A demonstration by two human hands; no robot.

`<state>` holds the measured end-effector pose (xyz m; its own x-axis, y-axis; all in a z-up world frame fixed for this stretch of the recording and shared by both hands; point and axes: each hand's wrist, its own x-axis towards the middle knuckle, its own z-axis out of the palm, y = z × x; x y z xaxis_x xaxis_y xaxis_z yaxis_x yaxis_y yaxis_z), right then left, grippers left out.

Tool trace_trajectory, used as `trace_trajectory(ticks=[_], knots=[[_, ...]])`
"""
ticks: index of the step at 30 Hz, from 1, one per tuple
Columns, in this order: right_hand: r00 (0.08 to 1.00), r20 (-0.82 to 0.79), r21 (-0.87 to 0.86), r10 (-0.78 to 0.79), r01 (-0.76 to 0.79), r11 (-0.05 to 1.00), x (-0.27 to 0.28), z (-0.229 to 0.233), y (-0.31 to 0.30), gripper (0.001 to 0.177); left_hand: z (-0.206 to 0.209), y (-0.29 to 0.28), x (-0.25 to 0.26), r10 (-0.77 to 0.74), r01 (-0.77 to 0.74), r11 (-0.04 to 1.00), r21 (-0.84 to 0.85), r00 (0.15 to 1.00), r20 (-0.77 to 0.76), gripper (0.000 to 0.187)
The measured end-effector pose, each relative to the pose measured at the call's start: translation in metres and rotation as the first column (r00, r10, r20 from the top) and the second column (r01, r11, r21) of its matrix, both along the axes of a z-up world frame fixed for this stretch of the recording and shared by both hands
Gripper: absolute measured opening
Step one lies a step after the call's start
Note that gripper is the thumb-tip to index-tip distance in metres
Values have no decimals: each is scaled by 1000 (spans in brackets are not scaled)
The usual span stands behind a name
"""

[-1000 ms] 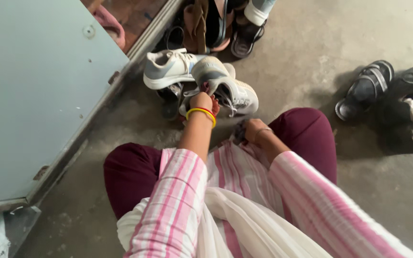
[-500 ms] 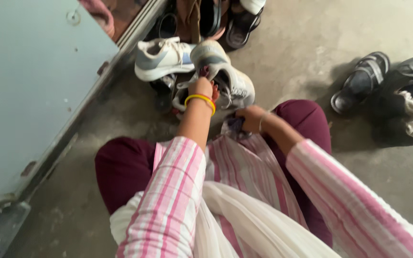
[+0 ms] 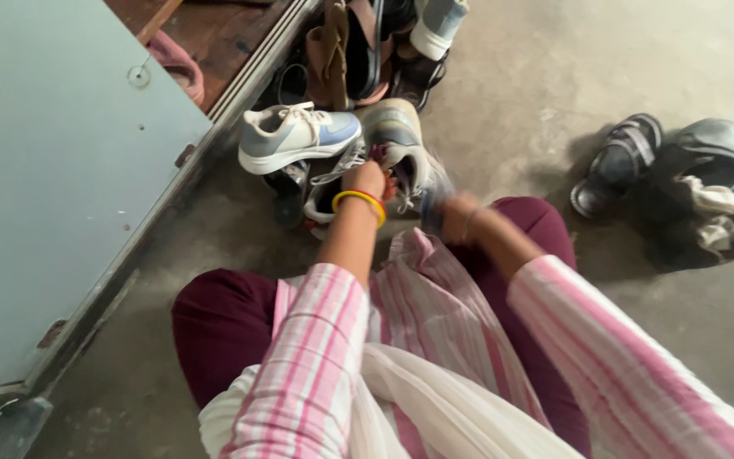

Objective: The person sits on the floor and wipes a pair of white sneakers with a cloth. They hold one shoe in their left hand and scrub the surface with the cloth in their right hand, then switch to the other shoe and continue wiping.

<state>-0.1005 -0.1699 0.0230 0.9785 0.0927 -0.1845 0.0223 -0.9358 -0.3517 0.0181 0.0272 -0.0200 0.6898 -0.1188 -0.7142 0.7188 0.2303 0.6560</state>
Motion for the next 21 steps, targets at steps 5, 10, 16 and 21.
trace_trajectory(ticks=[5,10,16,21], knots=[[960,203,1,-194,197,980,14,37,-42,31,-5,17,35,-67,67,984,-164,998,4,27],[380,586,703,-715,200,682,27,87,-118,56,10,24,25,-170,169,968,-188,985,12,27],[952,-260,-106,-163,140,984,10,3,-11,42,29,26,12,-140,134,964,-229,990,-11,22],[847,357,192,-394,346,918,7,45,-54,30,22,35,23,-122,110,966,-232,992,-37,10]])
